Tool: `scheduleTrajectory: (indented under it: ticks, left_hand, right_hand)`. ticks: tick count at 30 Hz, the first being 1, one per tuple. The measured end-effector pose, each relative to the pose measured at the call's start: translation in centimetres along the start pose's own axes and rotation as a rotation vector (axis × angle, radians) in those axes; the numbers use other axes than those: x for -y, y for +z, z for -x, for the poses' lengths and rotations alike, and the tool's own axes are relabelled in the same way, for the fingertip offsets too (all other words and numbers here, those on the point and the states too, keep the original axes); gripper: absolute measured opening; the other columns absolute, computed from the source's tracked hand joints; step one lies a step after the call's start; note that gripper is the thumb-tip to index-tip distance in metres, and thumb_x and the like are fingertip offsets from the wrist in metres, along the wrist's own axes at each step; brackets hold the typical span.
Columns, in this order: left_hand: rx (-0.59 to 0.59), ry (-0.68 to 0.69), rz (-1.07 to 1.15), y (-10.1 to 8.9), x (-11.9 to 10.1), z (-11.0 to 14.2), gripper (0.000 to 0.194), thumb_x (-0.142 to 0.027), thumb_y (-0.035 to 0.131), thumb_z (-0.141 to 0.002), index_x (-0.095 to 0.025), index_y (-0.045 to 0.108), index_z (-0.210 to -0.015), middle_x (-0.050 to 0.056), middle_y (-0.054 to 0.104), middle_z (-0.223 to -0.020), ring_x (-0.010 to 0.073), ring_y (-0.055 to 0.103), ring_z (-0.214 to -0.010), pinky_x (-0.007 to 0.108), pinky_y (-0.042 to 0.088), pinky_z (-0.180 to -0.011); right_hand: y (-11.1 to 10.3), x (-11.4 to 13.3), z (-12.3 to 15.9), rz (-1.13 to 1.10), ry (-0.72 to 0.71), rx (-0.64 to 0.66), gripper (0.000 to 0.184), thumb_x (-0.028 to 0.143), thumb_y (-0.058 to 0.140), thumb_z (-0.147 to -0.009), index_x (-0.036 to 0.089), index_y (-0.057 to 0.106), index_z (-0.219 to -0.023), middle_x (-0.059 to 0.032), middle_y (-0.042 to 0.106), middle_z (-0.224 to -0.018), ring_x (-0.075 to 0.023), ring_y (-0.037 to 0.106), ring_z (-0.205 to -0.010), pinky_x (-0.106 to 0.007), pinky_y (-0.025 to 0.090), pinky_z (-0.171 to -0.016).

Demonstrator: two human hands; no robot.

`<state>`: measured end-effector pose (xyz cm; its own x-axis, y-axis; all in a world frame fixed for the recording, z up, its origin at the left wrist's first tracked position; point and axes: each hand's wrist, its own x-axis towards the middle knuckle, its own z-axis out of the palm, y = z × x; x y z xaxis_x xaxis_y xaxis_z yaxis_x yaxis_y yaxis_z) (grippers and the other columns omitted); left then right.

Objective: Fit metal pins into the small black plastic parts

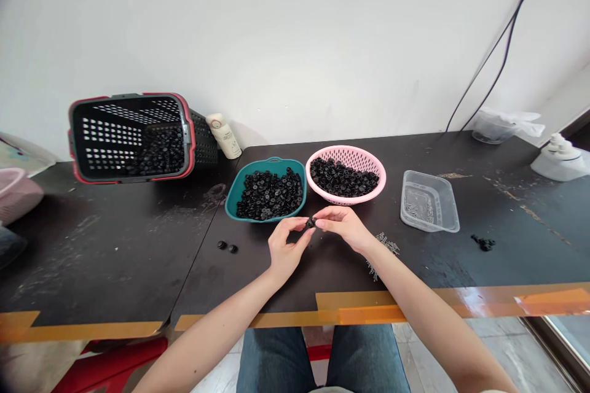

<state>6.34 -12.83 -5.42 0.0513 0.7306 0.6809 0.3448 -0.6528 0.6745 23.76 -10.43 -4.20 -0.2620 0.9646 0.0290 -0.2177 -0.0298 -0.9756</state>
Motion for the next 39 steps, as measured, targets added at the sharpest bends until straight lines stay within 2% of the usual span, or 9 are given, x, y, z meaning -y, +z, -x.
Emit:
scheduleTrajectory:
  ticks: [6,13,17,27,33,39]
  left_hand:
    - [0.005,0.007,0.016,0.01,0.12,0.03,0.017,-0.019,0.067,-0.081,-0.019,0.064,-0.098,0.002,0.069,-0.09,0.0133,0.063,-0.078,0.028,0.053,-0.071]
    - [0.032,-0.012,-0.018,-0.17,0.24,0.16,0.017,-0.023,0.068,-0.081,-0.019,0.065,-0.097,0.001,0.067,-0.081,0.0124,0.062,-0.071,0.027,0.053,-0.069]
    - [0.023,-0.013,-0.011,-0.17,0.13,0.11,0.018,-0.024,0.068,-0.08,-0.019,0.065,-0.098,0.001,0.067,-0.081,0.0124,0.063,-0.071,0.027,0.053,-0.069]
    - [0.001,0.009,-0.028,-0.12,0.27,0.13,0.023,-0.023,0.071,-0.078,-0.019,0.063,-0.099,0.001,0.067,-0.082,0.0132,0.063,-0.073,0.027,0.053,-0.069]
    - [0.005,0.081,0.002,-0.17,0.43,0.03,0.021,-0.018,0.068,-0.079,-0.02,0.065,-0.1,0.004,0.069,-0.092,0.0158,0.064,-0.084,0.031,0.055,-0.076]
    - [0.019,0.002,0.054,-0.17,0.32,0.13,0.026,-0.017,0.065,-0.082,-0.02,0.064,-0.108,0.004,0.069,-0.099,0.0144,0.066,-0.085,0.029,0.056,-0.08]
  right_hand:
    - [0.09,-0.04,0.01,-0.005,-0.005,-0.001,0.019,0.028,0.082,-0.065,0.02,0.074,-0.08,-0.0029,0.071,-0.078,-0.013,0.06,-0.067,-0.026,0.05,-0.062]
    - [-0.04,-0.24,0.13,-0.077,0.047,0.078,0.014,0.027,0.079,-0.07,0.019,0.071,-0.077,-0.0025,0.071,-0.076,-0.0114,0.062,-0.066,-0.024,0.052,-0.063]
    - [0.05,0.0,0.24,-0.086,0.044,0.082,0.014,0.027,0.079,-0.07,0.018,0.071,-0.077,-0.0024,0.072,-0.075,-0.0109,0.063,-0.064,-0.023,0.052,-0.063]
    - [0.28,0.43,0.45,-0.042,-0.003,0.043,0.017,0.027,0.08,-0.068,0.019,0.073,-0.08,-0.003,0.072,-0.072,-0.0125,0.062,-0.061,-0.026,0.053,-0.061]
    - [0.25,0.43,0.35,-0.057,-0.005,-0.003,0.018,0.029,0.081,-0.067,0.019,0.073,-0.08,-0.003,0.072,-0.073,-0.0131,0.063,-0.062,-0.027,0.052,-0.061]
    - [0.02,0.25,0.13,-0.216,-0.001,-0.109,0.02,0.029,0.082,-0.065,0.02,0.072,-0.08,-0.0032,0.072,-0.078,-0.0125,0.064,-0.064,-0.022,0.05,-0.055]
